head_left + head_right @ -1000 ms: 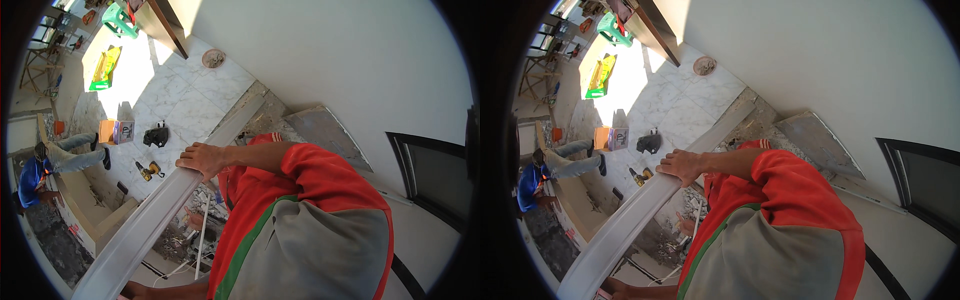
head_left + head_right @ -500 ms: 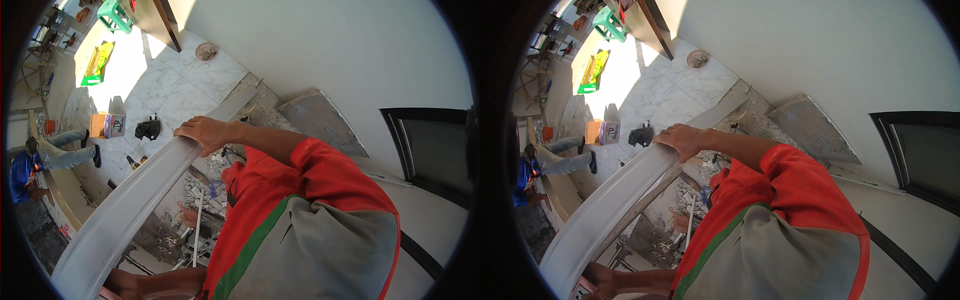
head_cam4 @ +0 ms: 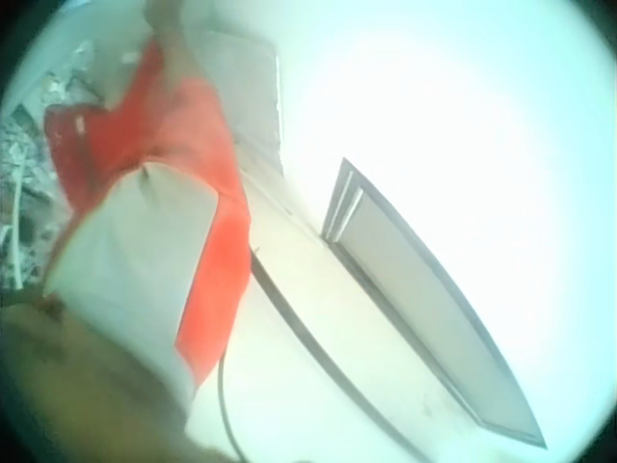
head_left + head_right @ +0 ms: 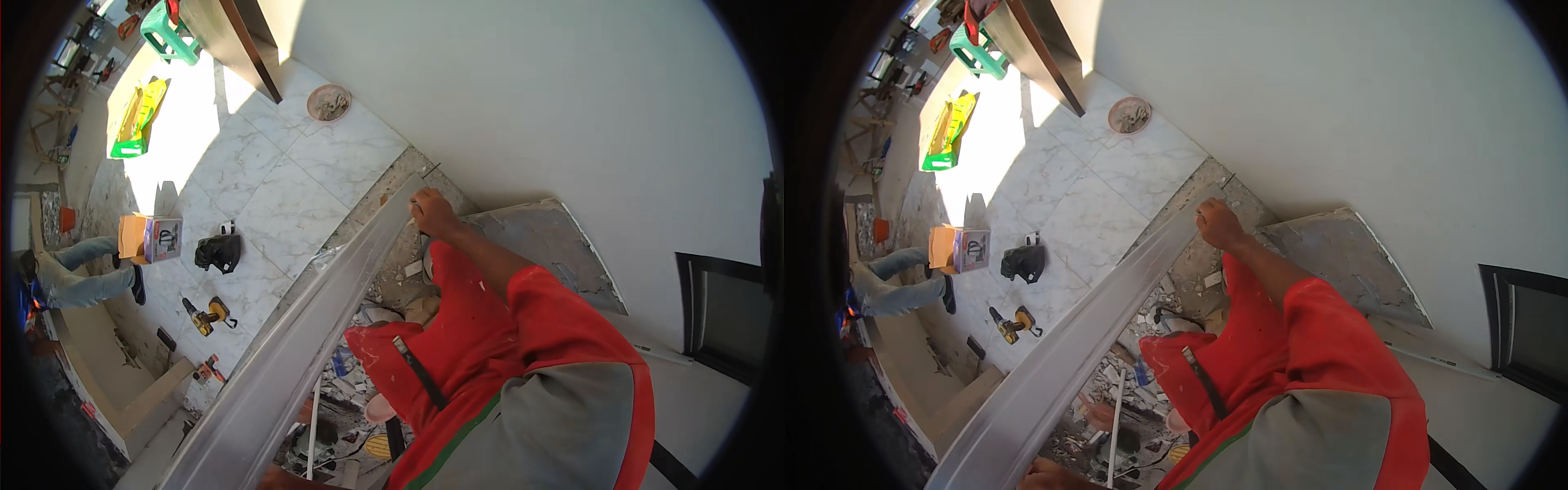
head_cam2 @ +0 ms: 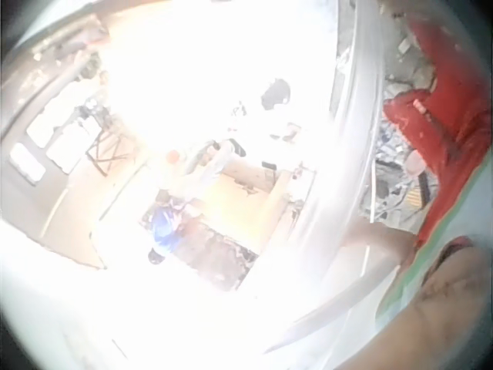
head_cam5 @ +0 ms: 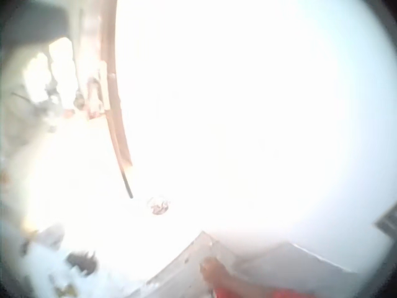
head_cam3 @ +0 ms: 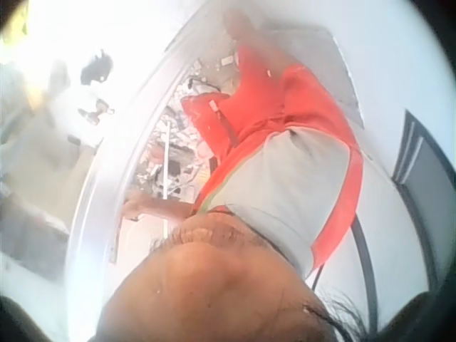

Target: Installing a metal stud frame for a renovation project using a spirit level and a power drill.

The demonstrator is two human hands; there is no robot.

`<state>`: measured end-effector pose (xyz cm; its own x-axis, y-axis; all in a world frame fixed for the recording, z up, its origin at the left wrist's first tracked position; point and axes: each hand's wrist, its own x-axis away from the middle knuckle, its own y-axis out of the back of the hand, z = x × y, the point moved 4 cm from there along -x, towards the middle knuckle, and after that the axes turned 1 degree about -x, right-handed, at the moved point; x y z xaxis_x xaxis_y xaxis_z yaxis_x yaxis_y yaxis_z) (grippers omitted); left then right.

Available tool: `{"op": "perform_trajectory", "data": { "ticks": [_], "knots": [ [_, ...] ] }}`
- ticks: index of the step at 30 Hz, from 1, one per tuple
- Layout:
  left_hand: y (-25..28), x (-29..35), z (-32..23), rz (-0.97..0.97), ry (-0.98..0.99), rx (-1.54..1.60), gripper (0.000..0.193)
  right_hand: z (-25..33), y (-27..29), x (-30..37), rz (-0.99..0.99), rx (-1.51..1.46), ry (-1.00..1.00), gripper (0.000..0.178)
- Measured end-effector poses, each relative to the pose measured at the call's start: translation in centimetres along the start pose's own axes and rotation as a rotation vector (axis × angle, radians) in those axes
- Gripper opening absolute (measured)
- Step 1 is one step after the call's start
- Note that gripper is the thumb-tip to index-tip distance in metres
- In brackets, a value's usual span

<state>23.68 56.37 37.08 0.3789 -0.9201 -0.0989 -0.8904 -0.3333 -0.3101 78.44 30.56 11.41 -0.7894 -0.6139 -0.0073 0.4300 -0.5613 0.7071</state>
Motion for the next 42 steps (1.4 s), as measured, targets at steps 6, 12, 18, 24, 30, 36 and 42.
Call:
{"op": "perform_trajectory", "data": {
  "ticks": [6, 12, 18, 24, 30, 36, 42],
  "knots": [
    [-10.4, 12.9, 24.1, 0.53, 0.35, 0.092, 0.032, -18.2, -11.7, -7.1, 0.148, 0.309, -0.017, 0.018],
    [-23.3, 21.7, 37.2, 1.199, 0.737, 0.497, 0.037, -28.2, -15.2, -9.9, 0.256, 0.715, 0.128, 0.015],
    [-27.4, 26.4, 43.3, 1.602, 0.955, 0.662, 0.042, -33.2, -17.1, -10.0, 0.052, 1.009, 0.418, 0.007],
    [-27.0, 27.8, 45.5, 1.778, 1.038, 0.734, 0.046, -36.1, -16.6, -10.7, -0.049, 1.12, 0.389, 0.007],
    [-27.0, 28.1, 46.9, 1.864, 1.061, 0.782, 0.051, -36.6, -15.8, -10.5, -0.106, 1.186, 0.513, 0.011],
    [-27.6, 28.1, 47.2, 1.92, 1.009, 0.795, 0.056, -34.1, -16.1, -8.9, -0.056, 1.08, 0.551, 0.012],
    [-27.9, 29.0, 47.4, 1.955, 1.012, 0.785, 0.06, -28.0, -15.0, -2.5, -0.55, -0.343, 0.377, 0.044]
  ]
}}
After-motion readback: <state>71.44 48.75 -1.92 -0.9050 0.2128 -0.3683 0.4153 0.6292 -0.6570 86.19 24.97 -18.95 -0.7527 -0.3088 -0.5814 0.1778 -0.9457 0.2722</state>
